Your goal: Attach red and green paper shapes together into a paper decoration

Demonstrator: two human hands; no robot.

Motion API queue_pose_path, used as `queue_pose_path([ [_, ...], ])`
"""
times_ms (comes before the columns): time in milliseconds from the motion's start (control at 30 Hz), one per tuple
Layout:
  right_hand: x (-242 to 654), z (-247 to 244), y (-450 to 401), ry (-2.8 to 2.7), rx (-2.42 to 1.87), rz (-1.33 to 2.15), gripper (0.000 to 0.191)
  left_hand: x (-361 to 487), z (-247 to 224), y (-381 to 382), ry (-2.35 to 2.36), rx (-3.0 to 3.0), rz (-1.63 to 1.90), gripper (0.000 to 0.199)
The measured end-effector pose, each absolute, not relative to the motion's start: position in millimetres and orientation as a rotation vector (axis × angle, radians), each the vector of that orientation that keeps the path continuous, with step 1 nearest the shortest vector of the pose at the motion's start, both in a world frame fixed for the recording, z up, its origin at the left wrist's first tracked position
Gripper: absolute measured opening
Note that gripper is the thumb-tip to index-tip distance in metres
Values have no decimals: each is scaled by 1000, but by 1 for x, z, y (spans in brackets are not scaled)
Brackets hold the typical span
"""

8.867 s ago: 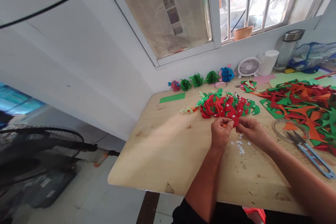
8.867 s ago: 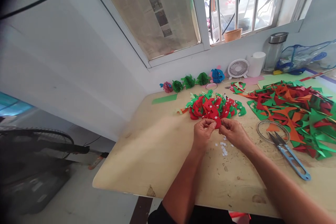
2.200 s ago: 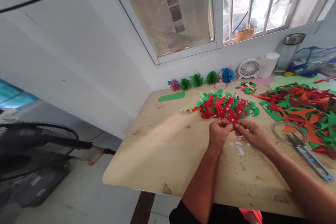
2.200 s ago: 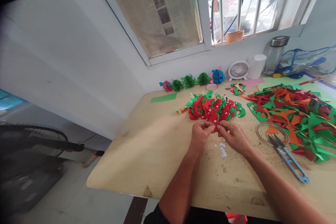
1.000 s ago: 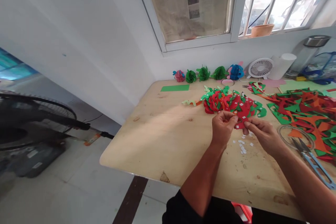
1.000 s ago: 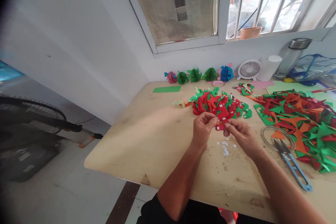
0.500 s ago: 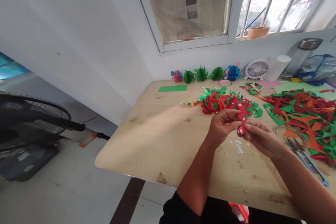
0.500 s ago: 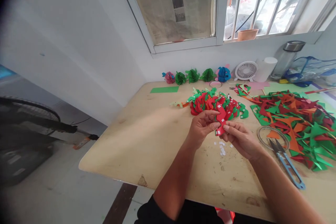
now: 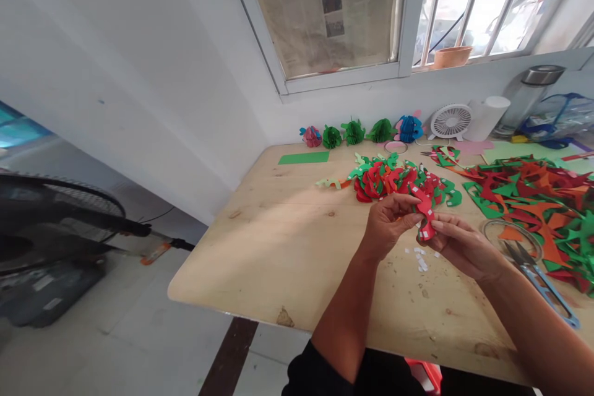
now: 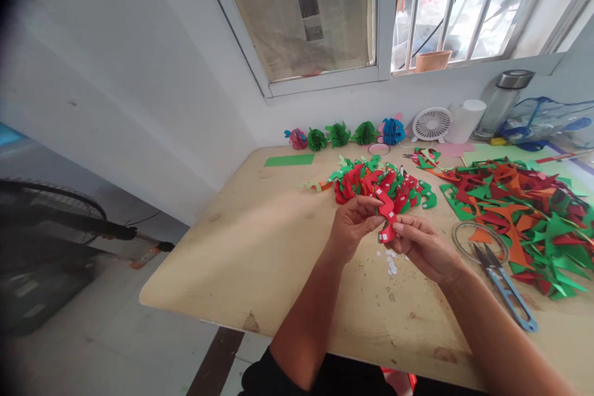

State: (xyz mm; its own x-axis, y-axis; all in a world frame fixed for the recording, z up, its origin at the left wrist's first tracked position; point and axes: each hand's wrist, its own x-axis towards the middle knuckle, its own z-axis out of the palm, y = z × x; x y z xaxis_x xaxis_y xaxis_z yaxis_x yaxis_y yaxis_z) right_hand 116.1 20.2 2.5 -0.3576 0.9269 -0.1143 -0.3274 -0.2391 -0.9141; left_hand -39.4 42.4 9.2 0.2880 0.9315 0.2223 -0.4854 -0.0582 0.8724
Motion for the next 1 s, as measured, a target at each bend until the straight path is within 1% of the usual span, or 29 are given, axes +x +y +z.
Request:
queue_pose_path([
  [133,115,5,20,-1120,-894,1723,20,-40,10,42,548,1073,1242,27],
  [600,115,5,20,-1156,-923,1671,19,-40,9,42,539,1067,1258,26],
  [800,114,8,20,-1189,-919,1658,21,-40,10,42,546,1059,1251,27],
  [1000,113,7,20,-1176,-943,1625,29,-40,7,43,565,1056,1247,29],
])
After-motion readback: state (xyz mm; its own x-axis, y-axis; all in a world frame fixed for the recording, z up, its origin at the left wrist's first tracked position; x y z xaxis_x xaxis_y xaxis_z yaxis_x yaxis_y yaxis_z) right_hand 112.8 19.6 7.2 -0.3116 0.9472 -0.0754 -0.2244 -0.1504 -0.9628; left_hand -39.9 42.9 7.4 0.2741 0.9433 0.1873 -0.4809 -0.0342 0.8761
